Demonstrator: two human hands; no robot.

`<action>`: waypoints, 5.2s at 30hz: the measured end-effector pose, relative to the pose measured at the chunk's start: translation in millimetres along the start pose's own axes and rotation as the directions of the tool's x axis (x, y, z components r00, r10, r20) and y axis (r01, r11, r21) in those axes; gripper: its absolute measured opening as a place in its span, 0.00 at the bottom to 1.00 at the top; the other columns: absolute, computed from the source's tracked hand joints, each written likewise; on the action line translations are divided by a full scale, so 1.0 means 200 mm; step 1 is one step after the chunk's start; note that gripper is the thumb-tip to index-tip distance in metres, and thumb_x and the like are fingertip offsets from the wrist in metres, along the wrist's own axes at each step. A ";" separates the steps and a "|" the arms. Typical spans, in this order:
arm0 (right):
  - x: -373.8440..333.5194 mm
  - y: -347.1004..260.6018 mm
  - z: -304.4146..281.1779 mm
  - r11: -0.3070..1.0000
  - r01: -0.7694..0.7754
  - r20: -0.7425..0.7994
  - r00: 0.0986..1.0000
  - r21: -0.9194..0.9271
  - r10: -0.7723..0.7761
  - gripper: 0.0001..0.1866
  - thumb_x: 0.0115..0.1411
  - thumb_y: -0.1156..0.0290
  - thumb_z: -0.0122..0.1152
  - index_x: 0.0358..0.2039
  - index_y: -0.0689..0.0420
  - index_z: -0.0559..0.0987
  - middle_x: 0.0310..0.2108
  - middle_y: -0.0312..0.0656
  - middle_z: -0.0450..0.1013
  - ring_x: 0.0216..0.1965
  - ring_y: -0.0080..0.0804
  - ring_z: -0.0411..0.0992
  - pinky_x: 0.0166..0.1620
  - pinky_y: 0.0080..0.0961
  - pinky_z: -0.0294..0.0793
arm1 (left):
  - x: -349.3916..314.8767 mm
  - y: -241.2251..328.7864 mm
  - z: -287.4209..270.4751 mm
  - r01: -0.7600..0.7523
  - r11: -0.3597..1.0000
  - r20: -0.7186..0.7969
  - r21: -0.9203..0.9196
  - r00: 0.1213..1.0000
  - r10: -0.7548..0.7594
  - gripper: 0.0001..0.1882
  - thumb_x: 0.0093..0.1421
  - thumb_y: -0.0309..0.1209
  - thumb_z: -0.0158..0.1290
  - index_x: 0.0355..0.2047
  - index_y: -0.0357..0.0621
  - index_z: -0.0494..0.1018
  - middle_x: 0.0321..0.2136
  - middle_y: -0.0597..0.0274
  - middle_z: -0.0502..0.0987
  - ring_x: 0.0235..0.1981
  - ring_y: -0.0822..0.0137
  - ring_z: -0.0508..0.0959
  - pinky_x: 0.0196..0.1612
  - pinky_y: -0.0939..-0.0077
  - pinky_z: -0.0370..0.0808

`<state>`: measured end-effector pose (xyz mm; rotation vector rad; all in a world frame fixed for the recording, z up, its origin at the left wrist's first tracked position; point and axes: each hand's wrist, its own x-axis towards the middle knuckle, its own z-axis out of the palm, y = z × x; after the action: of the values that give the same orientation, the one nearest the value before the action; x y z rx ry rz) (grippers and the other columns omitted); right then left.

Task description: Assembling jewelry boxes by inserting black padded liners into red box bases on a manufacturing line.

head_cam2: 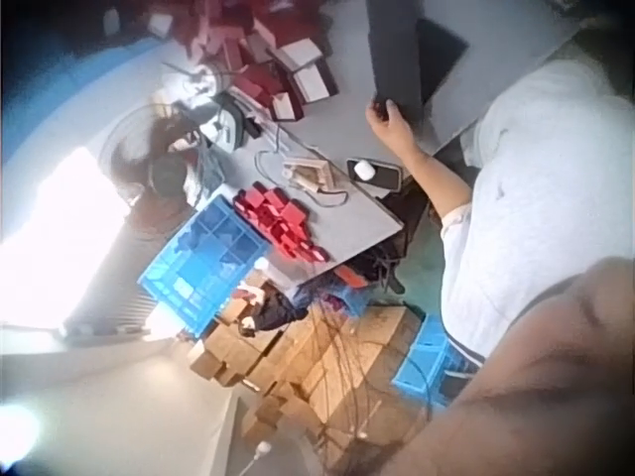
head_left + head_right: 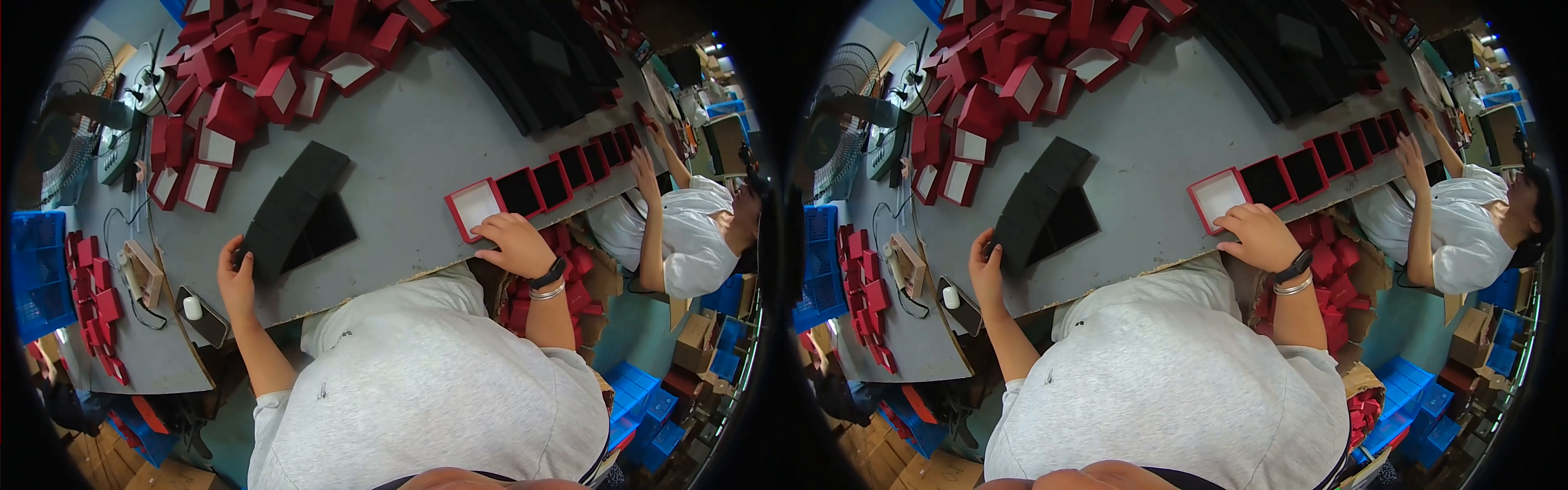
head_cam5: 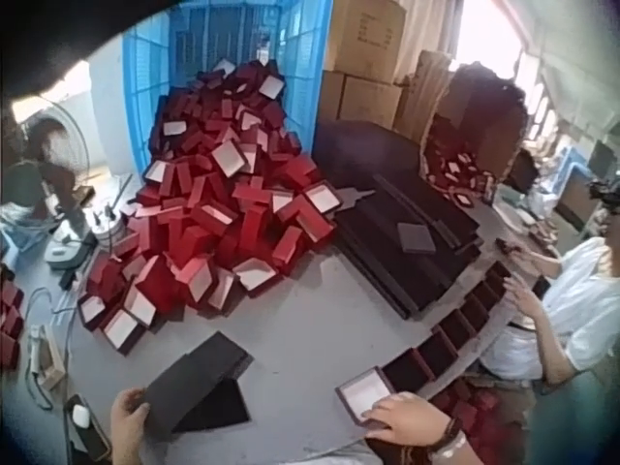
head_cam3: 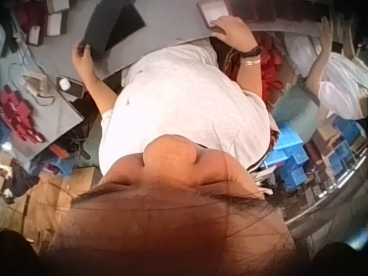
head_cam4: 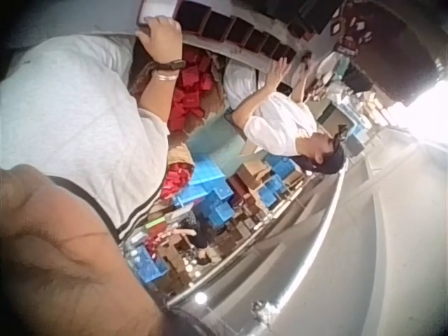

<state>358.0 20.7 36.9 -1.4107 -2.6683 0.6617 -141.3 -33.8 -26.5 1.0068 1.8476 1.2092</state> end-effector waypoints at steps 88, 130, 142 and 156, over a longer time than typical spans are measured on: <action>0.42 -0.55 0.29 0.863 0.361 -0.350 0.907 0.354 -0.235 0.15 0.59 0.69 0.64 0.46 0.58 0.79 0.45 0.45 0.76 0.46 0.45 0.75 0.49 0.38 0.74 | -0.25 0.21 0.00 -0.175 0.733 -0.040 0.657 0.963 0.266 0.53 0.45 0.32 0.72 0.70 0.48 0.56 0.64 0.47 0.62 0.66 0.45 0.63 0.68 0.51 0.57; 0.52 -0.70 0.48 0.805 0.556 -0.466 0.780 0.207 -0.418 0.23 0.52 0.78 0.64 0.50 0.50 0.79 0.54 0.39 0.73 0.61 0.43 0.67 0.62 0.43 0.67 | -0.45 0.17 0.05 -0.446 0.827 0.201 -0.343 0.825 0.528 0.15 0.39 0.09 0.53 0.24 0.44 0.72 0.43 0.58 0.67 0.43 0.64 0.71 0.52 0.72 0.68; 0.45 -0.76 0.38 0.664 0.546 -0.221 0.830 0.512 -0.512 0.42 0.52 0.74 0.71 0.67 0.52 0.64 0.71 0.52 0.54 0.72 0.54 0.51 0.69 0.46 0.59 | -0.43 0.21 0.12 -0.192 0.619 0.119 -0.762 0.897 0.425 0.18 0.49 0.11 0.51 0.36 0.48 0.67 0.46 0.59 0.64 0.41 0.69 0.68 0.51 0.74 0.69; 0.36 -0.60 0.35 0.619 0.348 -0.246 0.937 0.704 -0.247 0.22 0.60 0.83 0.59 0.55 0.56 0.77 0.59 0.44 0.68 0.57 0.41 0.71 0.56 0.31 0.73 | -0.37 0.34 0.36 0.016 0.471 0.265 -0.882 0.843 0.468 0.14 0.53 0.15 0.54 0.35 0.48 0.68 0.44 0.61 0.65 0.39 0.71 0.68 0.47 0.76 0.70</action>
<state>206.1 -5.7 9.0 -0.7166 -2.0268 1.3499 -29.7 -53.2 23.5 0.8339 0.5026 1.6071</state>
